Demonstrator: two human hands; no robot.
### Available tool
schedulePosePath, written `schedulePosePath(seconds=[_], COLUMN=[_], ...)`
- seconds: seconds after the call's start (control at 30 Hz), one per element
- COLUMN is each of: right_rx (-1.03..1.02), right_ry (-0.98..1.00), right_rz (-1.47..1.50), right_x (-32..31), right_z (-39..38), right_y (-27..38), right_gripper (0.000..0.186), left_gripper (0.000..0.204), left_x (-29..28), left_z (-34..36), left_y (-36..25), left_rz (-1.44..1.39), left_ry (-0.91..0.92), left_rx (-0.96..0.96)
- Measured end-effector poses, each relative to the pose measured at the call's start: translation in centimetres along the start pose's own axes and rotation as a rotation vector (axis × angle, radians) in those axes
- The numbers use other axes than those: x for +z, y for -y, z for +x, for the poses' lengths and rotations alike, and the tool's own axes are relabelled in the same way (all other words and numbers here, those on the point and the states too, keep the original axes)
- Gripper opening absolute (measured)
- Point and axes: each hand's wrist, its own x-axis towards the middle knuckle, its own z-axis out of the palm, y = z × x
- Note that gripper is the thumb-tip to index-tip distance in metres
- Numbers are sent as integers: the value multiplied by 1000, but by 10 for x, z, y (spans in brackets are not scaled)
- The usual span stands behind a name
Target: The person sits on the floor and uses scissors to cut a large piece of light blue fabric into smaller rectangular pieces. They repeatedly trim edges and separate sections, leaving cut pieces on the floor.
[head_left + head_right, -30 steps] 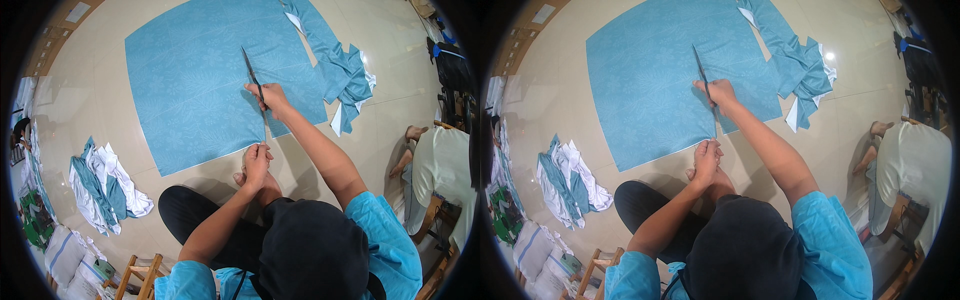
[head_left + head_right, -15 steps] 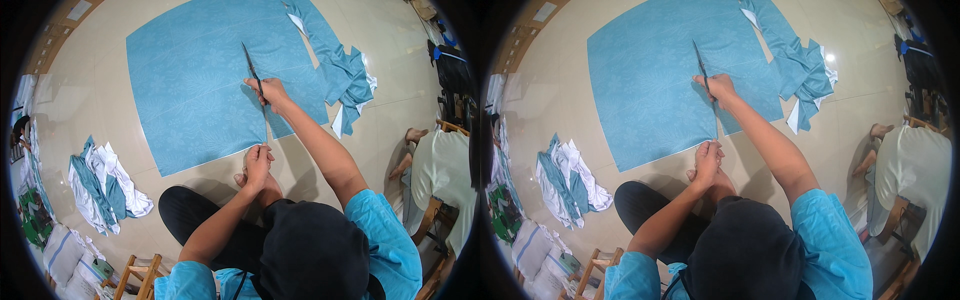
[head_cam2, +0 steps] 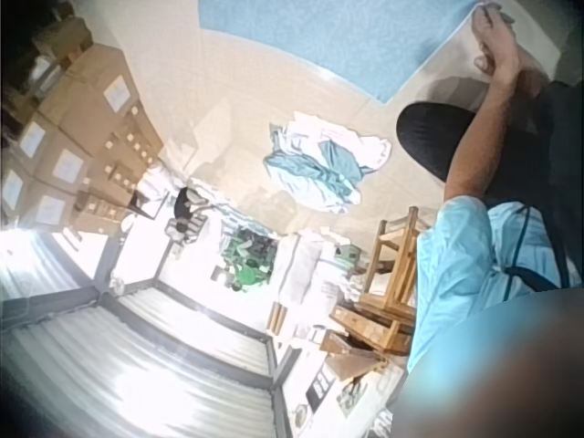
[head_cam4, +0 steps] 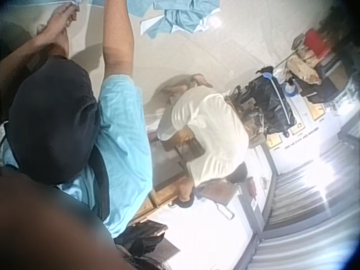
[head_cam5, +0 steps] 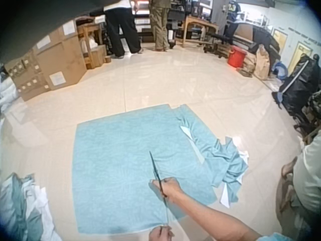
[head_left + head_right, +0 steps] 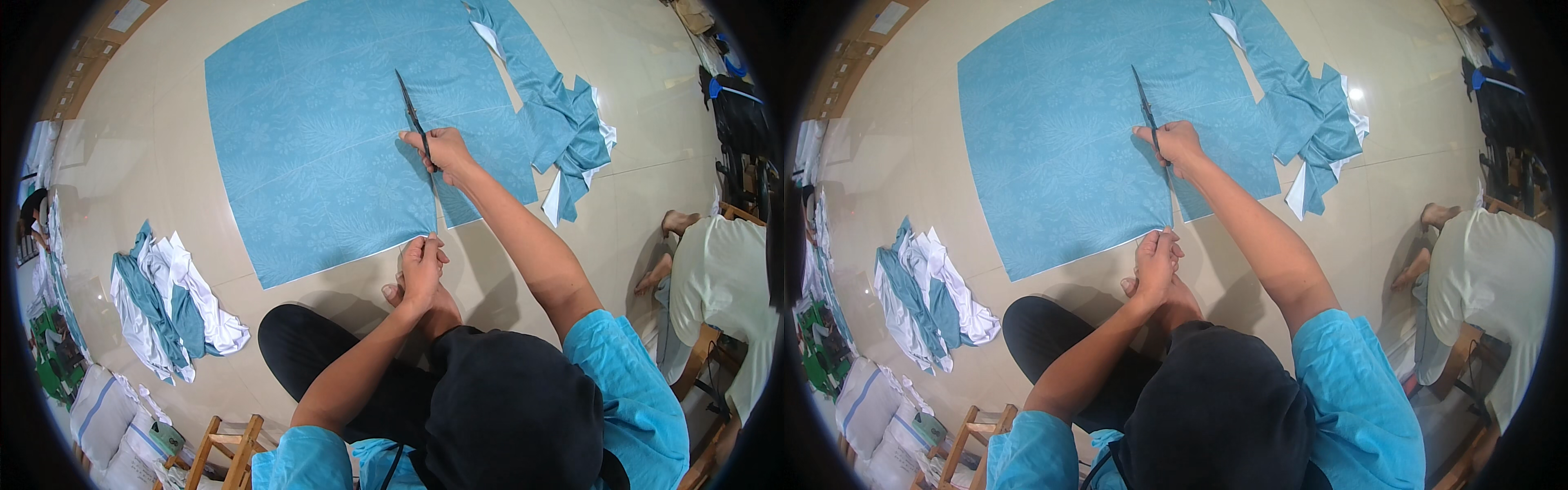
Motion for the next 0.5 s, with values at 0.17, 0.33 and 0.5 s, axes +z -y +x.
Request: schedulePosePath(seconds=[0.17,0.33,0.5], right_rx=[-12,24,14], right_ry=[2,21,22], right_rz=[-1,-5,14], right_x=[0,-2,0], right_z=[-1,0,7], right_y=[0,4,15], right_gripper=[45,45,46], left_gripper=[25,25,26], left_x=[0,0,0], left_z=[-1,-1,-1], left_y=[-1,-1,0], left_rz=[-2,7,10], left_ry=[-7,-2,-7], left_rx=[-12,4,1])
